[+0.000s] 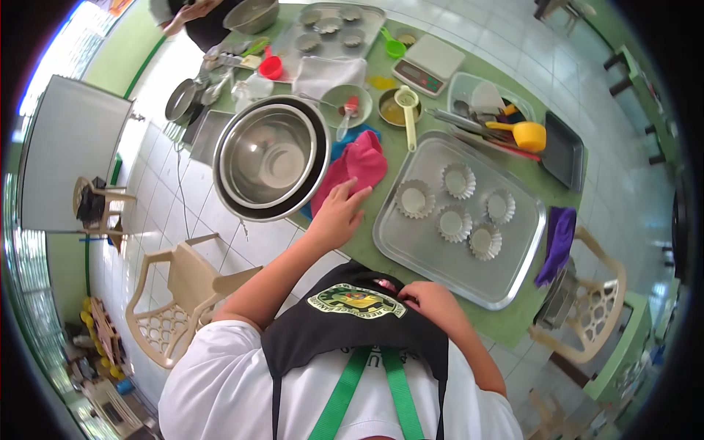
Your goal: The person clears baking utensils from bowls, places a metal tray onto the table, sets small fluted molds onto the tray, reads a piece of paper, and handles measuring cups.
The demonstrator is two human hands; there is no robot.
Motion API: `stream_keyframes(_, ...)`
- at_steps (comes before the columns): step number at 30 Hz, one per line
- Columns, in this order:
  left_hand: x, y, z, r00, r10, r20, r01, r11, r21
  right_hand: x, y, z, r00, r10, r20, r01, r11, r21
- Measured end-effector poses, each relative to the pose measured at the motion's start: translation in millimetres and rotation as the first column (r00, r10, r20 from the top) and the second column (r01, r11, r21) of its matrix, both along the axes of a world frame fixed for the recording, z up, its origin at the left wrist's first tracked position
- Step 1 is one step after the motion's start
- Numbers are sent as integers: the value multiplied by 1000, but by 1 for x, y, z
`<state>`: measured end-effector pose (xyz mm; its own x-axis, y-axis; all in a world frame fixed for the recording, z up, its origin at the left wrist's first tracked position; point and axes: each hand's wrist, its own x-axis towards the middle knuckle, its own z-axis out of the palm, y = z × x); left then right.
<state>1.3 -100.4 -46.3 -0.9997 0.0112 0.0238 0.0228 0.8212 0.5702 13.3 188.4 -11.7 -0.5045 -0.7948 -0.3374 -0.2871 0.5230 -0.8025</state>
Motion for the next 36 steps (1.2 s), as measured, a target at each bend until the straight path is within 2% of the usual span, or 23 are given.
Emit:
stream_keyframes(2,13,-3,28,998,-34,-45,38,995,89,-2,-12,2,992,126,-13,-120,965,235)
stream_keyframes(3,20,-6,43,998,-36,-58,41,995,94,-2,-17,3,994,107,-17,-101,973,210)
stream_keyframes(8,54,-42,96,987,8,-162,6,996,88,-4,-46,-4,937,287,-199,-269,956,115)
stream_keyframes(12,84,-86,108,960,107,-258,-93,994,64,-2,-94,0,847,467,-254,-424,882,206)
stream_keyframes(14,101,-114,112,936,146,-319,-125,989,83,3,-121,5,878,440,-190,-394,888,239)
stream_keyframes(16,123,-148,113,939,205,-277,-173,975,136,7,-155,9,865,457,-209,-404,880,251)
stream_keyframes(17,135,-169,117,925,215,-312,-184,975,126,11,-176,11,870,456,-187,-409,880,242)
stream_keyframes(22,206,-304,92,856,358,-373,-312,933,180,37,-320,4,835,530,-148,-496,842,214)
stream_keyframes(24,245,-363,74,851,452,-267,-420,891,170,54,-387,-1,806,578,-129,-543,808,227)
stream_keyframes(26,286,-409,70,813,530,-241,-499,848,180,70,-448,2,754,646,-120,-618,759,203)
stream_keyframes(27,305,-431,72,796,564,-220,-533,825,188,79,-480,9,712,691,-121,-675,722,152)
stream_keyframes(29,343,-461,79,764,629,-143,-598,774,209,93,-533,29,713,699,-51,-680,708,190)
stream_keyframes(31,373,-486,75,686,720,-105,-659,676,331,96,-574,33,648,760,50,-761,649,-9)
stream_keyframes(32,383,-496,74,687,720,-97,-660,674,332,100,-594,48,681,702,209,-700,708,-96)
stream_keyframes(34,398,-512,71,668,744,29,-624,538,567,102,-633,53,655,605,453,-479,796,-370)
stream_keyframes(35,398,-516,71,668,743,36,-623,532,573,104,-656,58,698,486,525,-326,870,-371)
stream_keyframes(36,390,-518,73,687,723,77,-492,384,781,108,-681,64,721,361,591,-166,918,-359)
